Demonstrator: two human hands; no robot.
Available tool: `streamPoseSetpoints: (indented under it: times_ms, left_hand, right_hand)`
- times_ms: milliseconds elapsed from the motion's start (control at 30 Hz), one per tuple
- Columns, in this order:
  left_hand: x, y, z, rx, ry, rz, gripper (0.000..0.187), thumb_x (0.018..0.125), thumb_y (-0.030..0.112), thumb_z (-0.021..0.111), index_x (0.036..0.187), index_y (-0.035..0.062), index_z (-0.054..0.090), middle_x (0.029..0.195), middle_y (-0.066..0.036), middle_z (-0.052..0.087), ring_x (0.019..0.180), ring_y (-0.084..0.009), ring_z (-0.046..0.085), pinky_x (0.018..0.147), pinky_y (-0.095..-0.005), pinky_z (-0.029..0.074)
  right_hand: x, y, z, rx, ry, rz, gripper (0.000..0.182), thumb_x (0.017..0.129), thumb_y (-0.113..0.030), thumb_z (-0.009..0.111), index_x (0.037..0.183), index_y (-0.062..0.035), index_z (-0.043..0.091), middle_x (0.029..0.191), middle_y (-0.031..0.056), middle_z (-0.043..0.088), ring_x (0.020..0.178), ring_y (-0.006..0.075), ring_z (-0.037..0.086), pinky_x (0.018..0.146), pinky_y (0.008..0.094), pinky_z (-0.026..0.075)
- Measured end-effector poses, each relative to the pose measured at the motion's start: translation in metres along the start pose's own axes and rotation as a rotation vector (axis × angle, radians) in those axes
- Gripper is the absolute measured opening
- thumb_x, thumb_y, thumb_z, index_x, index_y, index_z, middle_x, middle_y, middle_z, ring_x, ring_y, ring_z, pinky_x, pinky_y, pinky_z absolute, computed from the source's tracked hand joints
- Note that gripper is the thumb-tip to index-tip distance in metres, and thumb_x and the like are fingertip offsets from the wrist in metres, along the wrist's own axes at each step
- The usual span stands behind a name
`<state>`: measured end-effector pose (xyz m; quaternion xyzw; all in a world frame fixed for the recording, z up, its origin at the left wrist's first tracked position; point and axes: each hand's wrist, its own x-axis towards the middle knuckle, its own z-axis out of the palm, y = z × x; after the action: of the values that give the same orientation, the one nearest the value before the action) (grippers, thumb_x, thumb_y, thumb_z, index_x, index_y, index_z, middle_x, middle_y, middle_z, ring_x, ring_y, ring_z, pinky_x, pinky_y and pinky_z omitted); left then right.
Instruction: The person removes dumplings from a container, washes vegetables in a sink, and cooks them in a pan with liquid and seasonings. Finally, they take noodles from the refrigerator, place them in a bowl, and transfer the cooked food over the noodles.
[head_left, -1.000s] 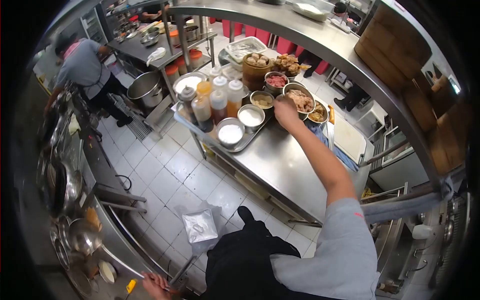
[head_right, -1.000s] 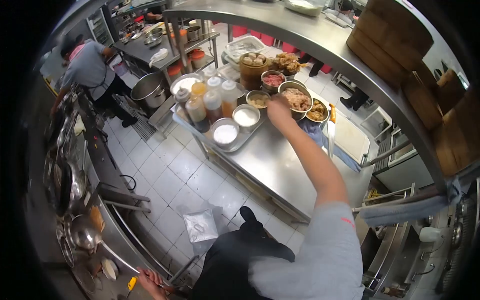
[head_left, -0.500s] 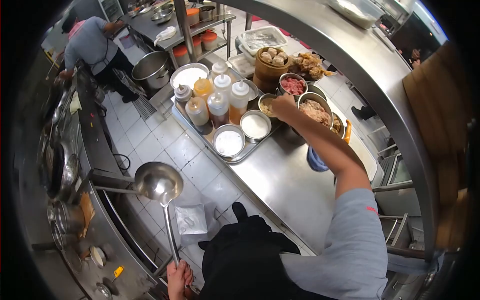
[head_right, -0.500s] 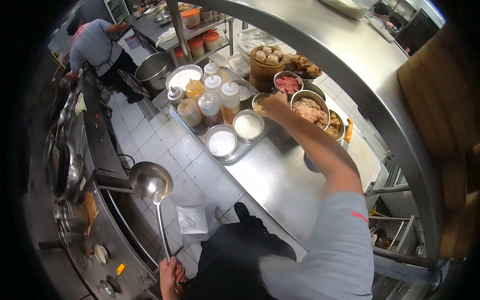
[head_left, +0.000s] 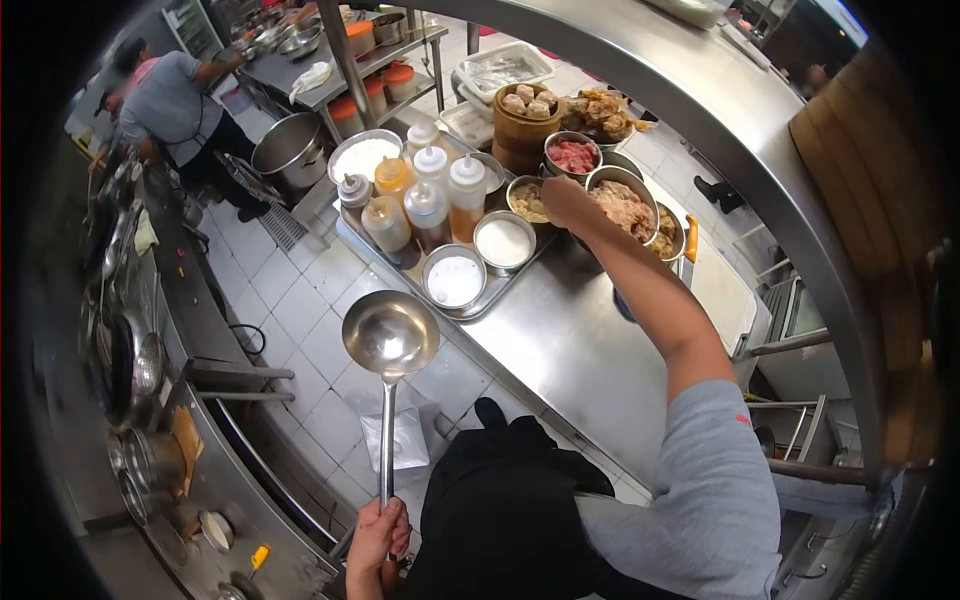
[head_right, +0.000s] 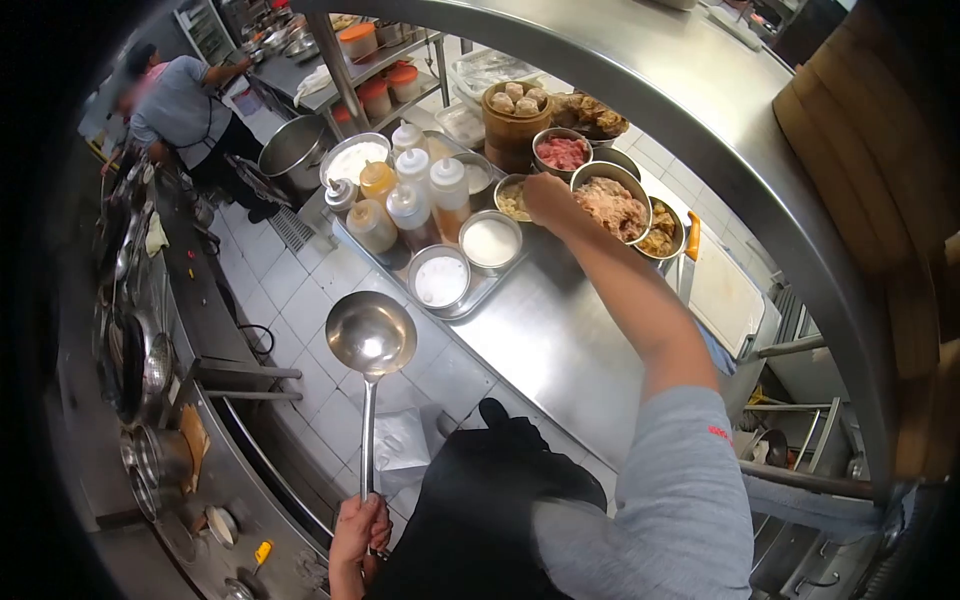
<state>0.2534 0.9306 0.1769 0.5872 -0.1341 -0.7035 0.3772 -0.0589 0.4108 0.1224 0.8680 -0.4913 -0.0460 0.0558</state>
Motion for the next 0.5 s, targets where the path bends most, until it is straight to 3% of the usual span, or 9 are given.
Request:
streamPoseSetpoints:
  times_ms: [67,233,400,467,500]
  left_hand:
    - [0.004,0.003,-0.007,0.018,-0.016,-0.009,0.036,0.101,0.032,0.052,0.077,0.0064,0.045,0.052,0.001,0.036,0.037,-0.0092,0.034,0.034,-0.0249,0.029]
    - [-0.001,0.003,-0.022,0.091,-0.035,-0.036,0.036,0.102,0.032,0.051,0.077,0.0061,0.045,0.052,-0.001,0.037,0.036,-0.0108,0.035,0.035,-0.0261,0.031]
    - [-0.004,-0.006,-0.036,0.123,-0.022,-0.031,0.036,0.102,0.031,0.05,0.076,0.0063,0.045,0.051,-0.002,0.039,0.036,-0.0117,0.036,0.036,-0.0265,0.031]
    - [-0.007,-0.004,-0.039,0.11,-0.023,-0.025,0.037,0.102,0.031,0.05,0.075,0.0064,0.045,0.051,-0.002,0.039,0.036,-0.0119,0.036,0.036,-0.0265,0.031]
    - [-0.007,-0.003,-0.04,0.094,-0.022,-0.034,0.036,0.102,0.031,0.05,0.075,0.0062,0.045,0.05,-0.002,0.039,0.036,-0.0118,0.036,0.036,-0.0265,0.031]
  right_hand:
    - [-0.002,-0.003,-0.004,0.011,0.003,0.056,0.012,0.076,-0.008,0.066,0.083,-0.0028,0.074,0.082,0.0175,0.072,0.083,0.0314,0.072,0.071,0.0388,0.058]
    - [-0.021,-0.025,-0.048,0.129,0.026,0.256,0.019,0.085,-0.008,0.055,0.086,-0.0009,0.073,0.088,0.0212,0.071,0.086,0.034,0.071,0.072,0.0427,0.057]
    - [-0.051,-0.037,-0.025,0.089,0.157,0.269,0.023,0.086,-0.009,0.052,0.096,0.0024,0.071,0.096,0.0248,0.069,0.088,0.0356,0.07,0.072,0.0443,0.057]
    - [-0.047,-0.038,0.004,0.082,-0.026,0.368,0.024,0.086,-0.008,0.051,0.095,0.0025,0.07,0.097,0.0251,0.069,0.091,0.0351,0.07,0.073,0.0445,0.057]
    - [-0.045,-0.036,0.001,0.022,-0.039,0.297,0.024,0.087,-0.008,0.049,0.094,0.0016,0.071,0.099,0.0248,0.068,0.092,0.0355,0.07,0.074,0.0447,0.057]
